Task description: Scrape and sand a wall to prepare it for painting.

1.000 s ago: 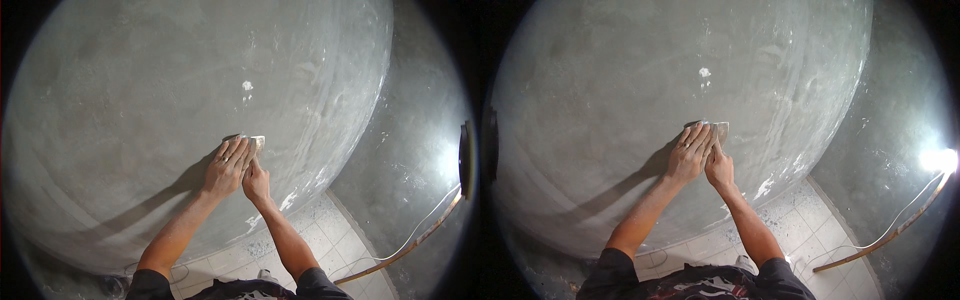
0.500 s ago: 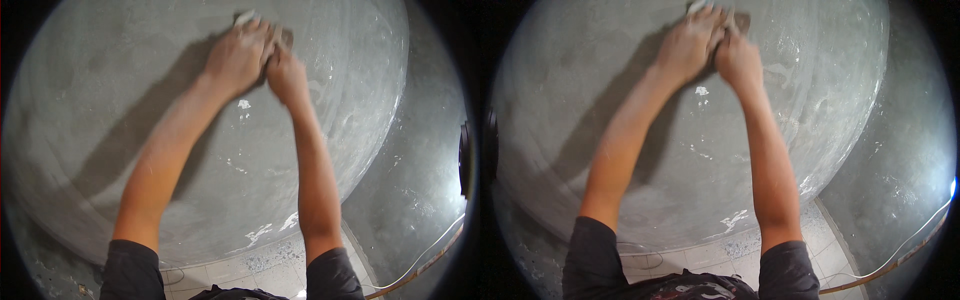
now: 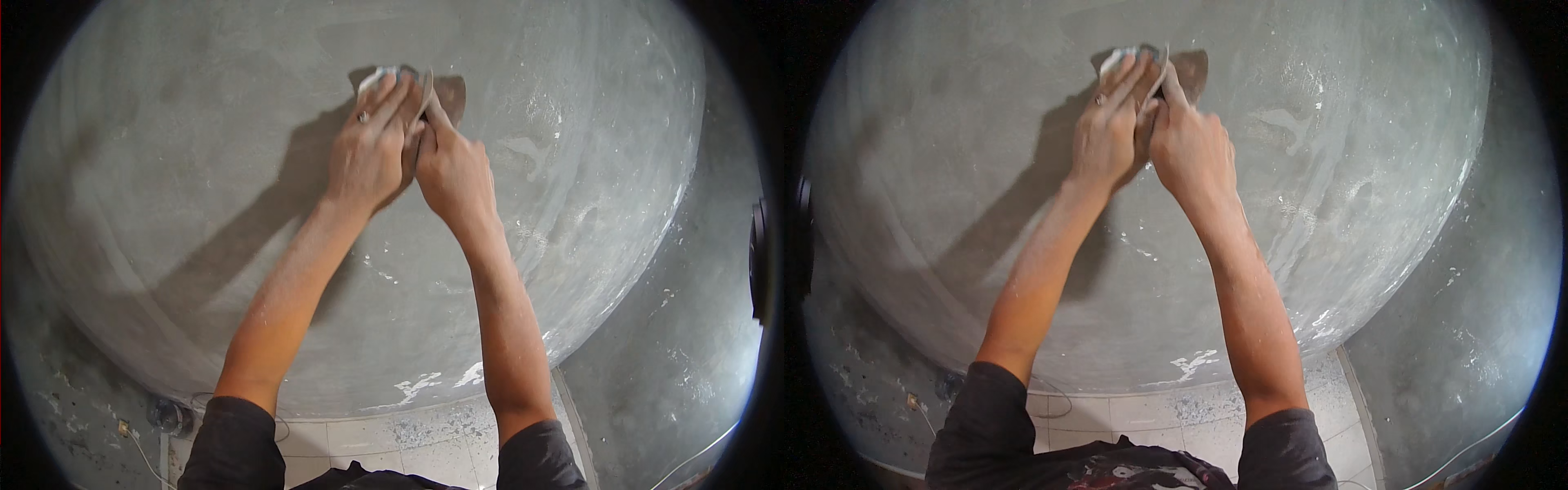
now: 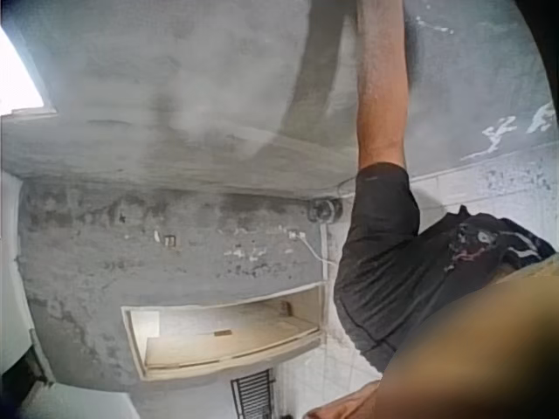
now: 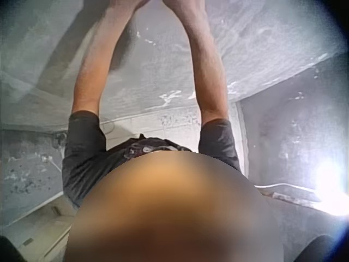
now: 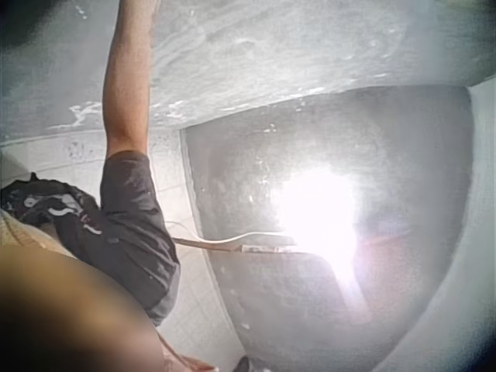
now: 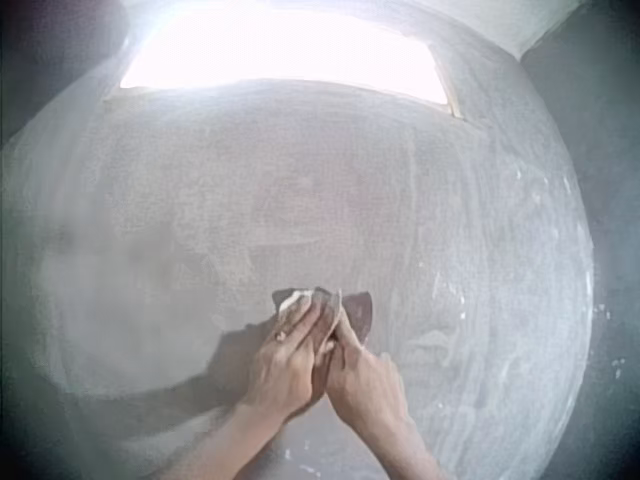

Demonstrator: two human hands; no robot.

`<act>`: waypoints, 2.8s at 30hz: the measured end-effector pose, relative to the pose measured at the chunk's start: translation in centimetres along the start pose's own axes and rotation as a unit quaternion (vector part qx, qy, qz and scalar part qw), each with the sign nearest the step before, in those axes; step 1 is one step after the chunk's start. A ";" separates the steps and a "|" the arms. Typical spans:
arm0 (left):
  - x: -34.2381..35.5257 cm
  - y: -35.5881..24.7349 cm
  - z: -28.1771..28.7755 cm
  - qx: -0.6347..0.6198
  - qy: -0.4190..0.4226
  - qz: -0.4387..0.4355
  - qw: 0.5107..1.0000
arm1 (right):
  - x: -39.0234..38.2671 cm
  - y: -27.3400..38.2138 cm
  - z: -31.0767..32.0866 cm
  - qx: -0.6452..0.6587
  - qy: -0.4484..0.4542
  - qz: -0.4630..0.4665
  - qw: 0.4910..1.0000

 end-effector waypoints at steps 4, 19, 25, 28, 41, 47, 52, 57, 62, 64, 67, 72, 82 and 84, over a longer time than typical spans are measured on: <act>-7.1 -2.6 0.6 0.000 0.075 0.023 0.997 | -5.0 -2.3 -1.7 -0.028 0.076 -0.053 0.995; -2.7 0.5 0.3 -0.005 -0.003 0.051 0.999 | -1.1 0.4 -1.2 -0.021 0.053 0.003 0.998; -5.5 -0.6 0.0 -0.043 0.023 0.082 0.995 | -3.1 -1.1 -1.7 -0.023 0.043 -0.001 0.999; -6.3 -0.3 -0.7 -0.006 0.045 0.058 0.997 | -3.4 -2.4 -2.9 -0.006 0.069 -0.050 0.996; 8.0 1.5 -1.1 -0.006 -0.017 -0.083 0.996 | 8.1 -1.6 1.7 -0.133 -0.113 0.139 0.975; -8.7 -4.3 -1.7 -0.019 0.134 -0.085 0.987 | -9.8 -8.0 -3.4 -0.022 -0.004 -0.048 0.999; 2.4 -5.2 -4.1 0.022 0.025 -0.169 0.985 | -1.2 -6.6 3.1 -0.083 -0.079 -0.031 0.993; 20.6 -6.0 -6.9 0.108 0.013 -0.218 0.970 | 15.4 -4.6 13.7 -0.179 -0.212 0.101 0.955; 16.9 -7.0 -9.4 0.086 -0.041 -0.184 0.978 | 12.0 -6.6 12.5 -0.114 -0.175 0.057 0.976; 10.3 -8.6 -8.0 -0.002 -0.079 -0.136 0.988 | 5.8 -8.8 10.3 -0.123 -0.110 -0.019 0.986; 0.9 -11.2 -8.1 -0.023 0.074 -0.130 0.989 | -3.4 -12.7 6.6 -0.070 -0.091 -0.040 0.993; 6.1 -11.0 -9.0 0.040 -0.017 -0.177 0.983 | 2.0 -11.7 9.9 -0.087 -0.092 0.007 0.992; 19.8 -12.6 -11.6 -0.004 -0.037 -0.112 0.993 | 14.9 -13.0 18.7 -0.152 -0.157 0.220 0.951; 12.5 -13.6 -11.5 -0.008 -0.096 -0.136 0.986 | 7.7 -14.3 14.7 -0.105 -0.139 0.067 0.982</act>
Point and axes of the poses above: each hand's wrist, its own x-axis towards the middle knuckle, its own z-axis out of the back of the hand, y = z × x, the point moved 6 cm from there along x, towards the middle knuckle, and after that the axes turned 11 degrees about x, right-handed, at the moved point
